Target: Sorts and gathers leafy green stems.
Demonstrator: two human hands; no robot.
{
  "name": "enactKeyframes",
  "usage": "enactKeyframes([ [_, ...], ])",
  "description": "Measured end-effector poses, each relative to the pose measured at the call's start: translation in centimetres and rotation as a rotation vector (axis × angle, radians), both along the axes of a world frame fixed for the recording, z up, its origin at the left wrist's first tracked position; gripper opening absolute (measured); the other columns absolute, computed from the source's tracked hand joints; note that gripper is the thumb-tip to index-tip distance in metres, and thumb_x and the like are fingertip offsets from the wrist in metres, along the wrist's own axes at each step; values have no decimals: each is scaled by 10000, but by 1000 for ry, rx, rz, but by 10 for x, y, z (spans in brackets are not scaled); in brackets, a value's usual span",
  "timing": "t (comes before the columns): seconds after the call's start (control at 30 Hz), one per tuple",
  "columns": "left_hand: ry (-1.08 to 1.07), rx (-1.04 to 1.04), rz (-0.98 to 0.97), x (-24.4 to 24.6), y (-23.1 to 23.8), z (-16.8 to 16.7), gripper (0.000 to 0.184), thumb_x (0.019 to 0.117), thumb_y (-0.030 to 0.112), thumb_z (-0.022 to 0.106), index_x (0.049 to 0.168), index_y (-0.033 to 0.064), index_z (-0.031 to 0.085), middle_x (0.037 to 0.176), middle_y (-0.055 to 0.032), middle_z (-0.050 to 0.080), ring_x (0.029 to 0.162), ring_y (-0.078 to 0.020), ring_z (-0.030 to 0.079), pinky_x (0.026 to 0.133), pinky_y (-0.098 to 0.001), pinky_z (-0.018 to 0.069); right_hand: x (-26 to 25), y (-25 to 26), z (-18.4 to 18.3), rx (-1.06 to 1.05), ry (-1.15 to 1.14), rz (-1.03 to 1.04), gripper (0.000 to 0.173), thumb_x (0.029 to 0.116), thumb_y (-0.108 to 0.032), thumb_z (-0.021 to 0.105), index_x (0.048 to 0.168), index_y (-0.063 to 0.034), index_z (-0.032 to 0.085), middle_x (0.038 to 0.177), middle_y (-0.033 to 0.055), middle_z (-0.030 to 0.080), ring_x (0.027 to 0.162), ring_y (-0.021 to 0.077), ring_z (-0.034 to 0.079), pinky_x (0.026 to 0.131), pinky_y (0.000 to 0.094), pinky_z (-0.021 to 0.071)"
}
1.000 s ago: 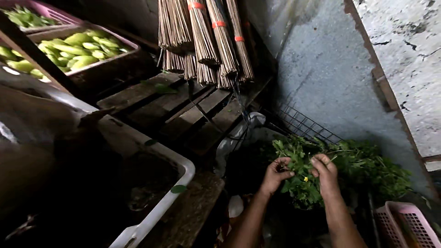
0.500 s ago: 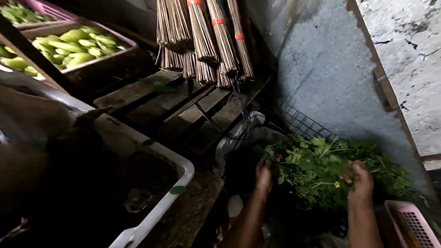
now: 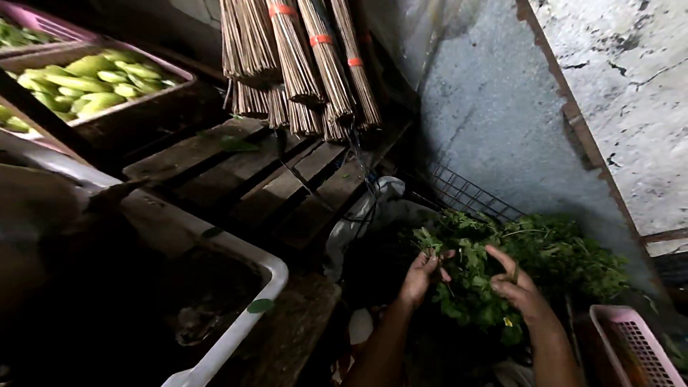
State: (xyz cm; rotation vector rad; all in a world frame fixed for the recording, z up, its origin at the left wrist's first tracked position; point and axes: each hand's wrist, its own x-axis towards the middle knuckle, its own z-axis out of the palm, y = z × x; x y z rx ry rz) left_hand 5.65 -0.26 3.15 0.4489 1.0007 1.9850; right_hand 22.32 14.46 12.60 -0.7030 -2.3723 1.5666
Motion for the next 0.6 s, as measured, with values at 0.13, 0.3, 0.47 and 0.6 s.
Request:
enactKeyframes([
  [0.13, 19, 29, -139, 8, 0, 0, 255, 1104, 104, 334, 1300, 11, 467, 1208, -109, 706, 830, -143, 708, 765, -307, 590, -8, -10, -10, -7, -9, 60, 740, 848, -81, 635, 1556, -139, 428, 1597, 5, 441, 869, 61, 671, 674, 250, 576],
  [0.3, 45, 12, -150, 13, 0, 1, 193, 1073, 71, 449, 1241, 5, 517, 1014, -53, 700, 899, -142, 700, 837, -335, 600, -24, -35, -16, 163, 28, 35, 508, 865, -57, 730, 1358, -32, 613, 1171, 66, 707, 824, 59, 678, 746, 225, 588],
  [0.47, 172, -90, -75, 17, 0, 5, 261, 1076, 90, 459, 1301, -33, 506, 1084, -52, 628, 958, -62, 632, 896, -255, 542, -31, -54, -22, 310, -54, -13, 332, 878, -201, 746, 1173, -59, 689, 834, 6, 658, 657, 53, 581, 616, 235, 521],
  [0.6, 295, -218, -56, 19, 1, 4, 379, 1104, 138, 401, 1422, -64, 442, 1312, -170, 585, 1155, -131, 605, 1022, -295, 498, -31, -62, -25, 357, -95, 35, 374, 882, -156, 685, 1242, -55, 659, 903, 45, 674, 710, 102, 630, 661, 296, 567],
])
